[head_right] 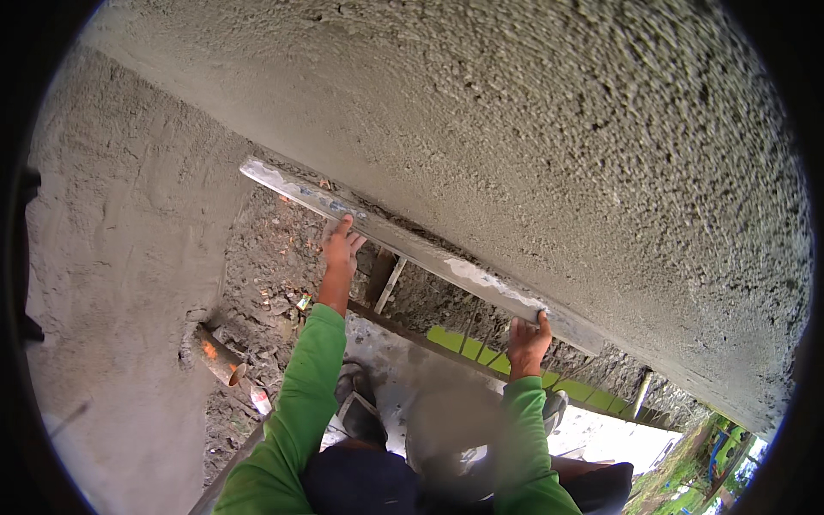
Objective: The person applies and smooths wet cement onto a vertical wall using a trowel and a long straightedge. They repeatedly scoop cement from a bucket, spread it on the wall, and level the surface with the straightedge.
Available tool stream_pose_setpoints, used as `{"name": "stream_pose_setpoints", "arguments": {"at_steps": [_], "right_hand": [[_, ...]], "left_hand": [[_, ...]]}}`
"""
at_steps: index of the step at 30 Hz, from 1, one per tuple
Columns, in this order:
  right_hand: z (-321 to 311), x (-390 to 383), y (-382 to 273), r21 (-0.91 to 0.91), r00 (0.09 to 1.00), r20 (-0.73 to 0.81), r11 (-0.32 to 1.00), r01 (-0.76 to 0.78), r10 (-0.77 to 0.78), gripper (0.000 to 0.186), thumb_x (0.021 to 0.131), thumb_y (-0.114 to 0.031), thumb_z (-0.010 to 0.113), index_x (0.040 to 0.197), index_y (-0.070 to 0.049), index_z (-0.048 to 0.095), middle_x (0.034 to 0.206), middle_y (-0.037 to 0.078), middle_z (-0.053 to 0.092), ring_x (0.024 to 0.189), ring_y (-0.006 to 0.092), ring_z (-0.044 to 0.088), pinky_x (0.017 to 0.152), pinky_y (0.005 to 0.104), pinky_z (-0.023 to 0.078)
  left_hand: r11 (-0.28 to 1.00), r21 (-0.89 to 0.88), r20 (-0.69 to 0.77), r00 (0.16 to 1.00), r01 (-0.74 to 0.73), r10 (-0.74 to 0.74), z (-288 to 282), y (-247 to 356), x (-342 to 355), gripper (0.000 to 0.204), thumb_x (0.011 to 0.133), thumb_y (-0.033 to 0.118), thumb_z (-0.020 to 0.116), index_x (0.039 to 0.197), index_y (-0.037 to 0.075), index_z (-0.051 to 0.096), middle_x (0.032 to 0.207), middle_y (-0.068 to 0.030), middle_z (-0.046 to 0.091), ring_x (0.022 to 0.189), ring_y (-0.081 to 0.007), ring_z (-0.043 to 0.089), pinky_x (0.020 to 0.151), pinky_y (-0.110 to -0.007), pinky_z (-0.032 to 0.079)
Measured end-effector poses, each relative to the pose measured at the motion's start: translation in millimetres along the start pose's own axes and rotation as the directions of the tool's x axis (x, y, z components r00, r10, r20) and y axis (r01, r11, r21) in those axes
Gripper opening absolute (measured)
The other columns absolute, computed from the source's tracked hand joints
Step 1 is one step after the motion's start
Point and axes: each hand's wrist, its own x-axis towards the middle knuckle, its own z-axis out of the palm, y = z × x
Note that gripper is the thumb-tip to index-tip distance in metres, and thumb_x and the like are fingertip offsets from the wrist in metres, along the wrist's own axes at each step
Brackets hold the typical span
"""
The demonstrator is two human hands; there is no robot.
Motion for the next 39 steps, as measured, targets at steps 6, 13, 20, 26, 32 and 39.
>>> {"name": "stream_pose_setpoints", "arguments": {"at_steps": [6,13,20,26,32,39], "right_hand": [[-18.7,87.0,17.6,-0.063,0.992,0.018,0.991,-0.121,0.122,0.027,0.092,-0.035,0.059,0.106,-0.012,0.059,0.101,0.003,0.059,0.091,0.0201,0.057,0.08,0.0349,0.05],[-25.8,138.1,54.4,-0.264,0.994,0.007,0.959,-0.107,0.112,0.025,0.095,-0.027,0.049,0.107,-0.008,0.059,0.109,0.007,0.064,0.103,0.0289,0.058,0.092,0.0484,0.047],[-15.5,124.4,47.1,-0.178,0.935,0.353,0.983,0.045,0.022,0.027,0.095,-0.025,0.05,0.114,-0.007,0.057,0.119,0.008,0.059,0.114,0.0261,0.054,0.097,0.047,0.044],[-9.7,92.2,24.1,-0.023,0.999,-0.001,0.999,-0.037,0.037,0.026,0.096,-0.021,0.051,0.116,-0.006,0.054,0.117,0.01,0.056,0.112,0.027,0.053,0.1,0.0475,0.043],[6.6,20.3,-11.8,0.035,0.998,-0.045,0.998,0.054,-0.053,0.026,0.095,-0.02,0.053,0.116,-0.004,0.054,0.118,0.016,0.052,0.109,0.0302,0.053,0.096,0.0444,0.048],[41.5,-70.6,-54.0,0.07,0.992,-0.009,0.99,0.126,-0.126,0.028,0.094,-0.018,0.054,0.115,0.0,0.053,0.111,0.015,0.055,0.102,0.0293,0.055,0.086,0.0412,0.051]], "left_hand": [[0.991,0.044,0.005,0.992,0.125,-0.126,19.4,-50.6,53.5,0.042,0.085,0.016,0.07,0.121,0.009,0.049,0.111,-0.0072,0.06,0.091,-0.0275,0.063,0.074,-0.042,0.056],[0.983,0.106,-0.2,0.972,0.15,-0.127,-22.6,-90.1,100.8,0.032,0.085,0.01,0.064,0.115,0.01,0.052,0.103,-0.0067,0.063,0.083,-0.0213,0.062,0.07,-0.041,0.056],[0.928,0.344,-0.25,0.966,0.145,-0.058,-13.6,-78.0,130.8,0.04,0.083,0.014,0.068,0.119,0.014,0.051,0.109,-0.0041,0.062,0.097,-0.0219,0.061,0.075,-0.04,0.055],[0.982,0.174,-0.1,0.993,0.075,-0.058,21.8,-35.8,55.1,0.037,0.085,0.012,0.065,0.12,0.015,0.051,0.112,-0.0024,0.061,0.101,-0.0197,0.058,0.078,-0.045,0.053],[0.993,0.104,-0.083,0.995,0.055,-0.046,53.5,22.1,-15.5,0.038,0.088,0.011,0.065,0.123,0.013,0.05,0.114,-0.0035,0.061,0.099,-0.0214,0.06,0.078,-0.039,0.054],[0.999,-0.005,0.091,0.995,-0.044,0.045,69.9,106.8,-82.7,0.056,0.087,0.006,0.063,0.136,0.008,0.036,0.122,-0.0117,0.055,0.103,-0.0286,0.059,0.081,-0.043,0.052]]}}
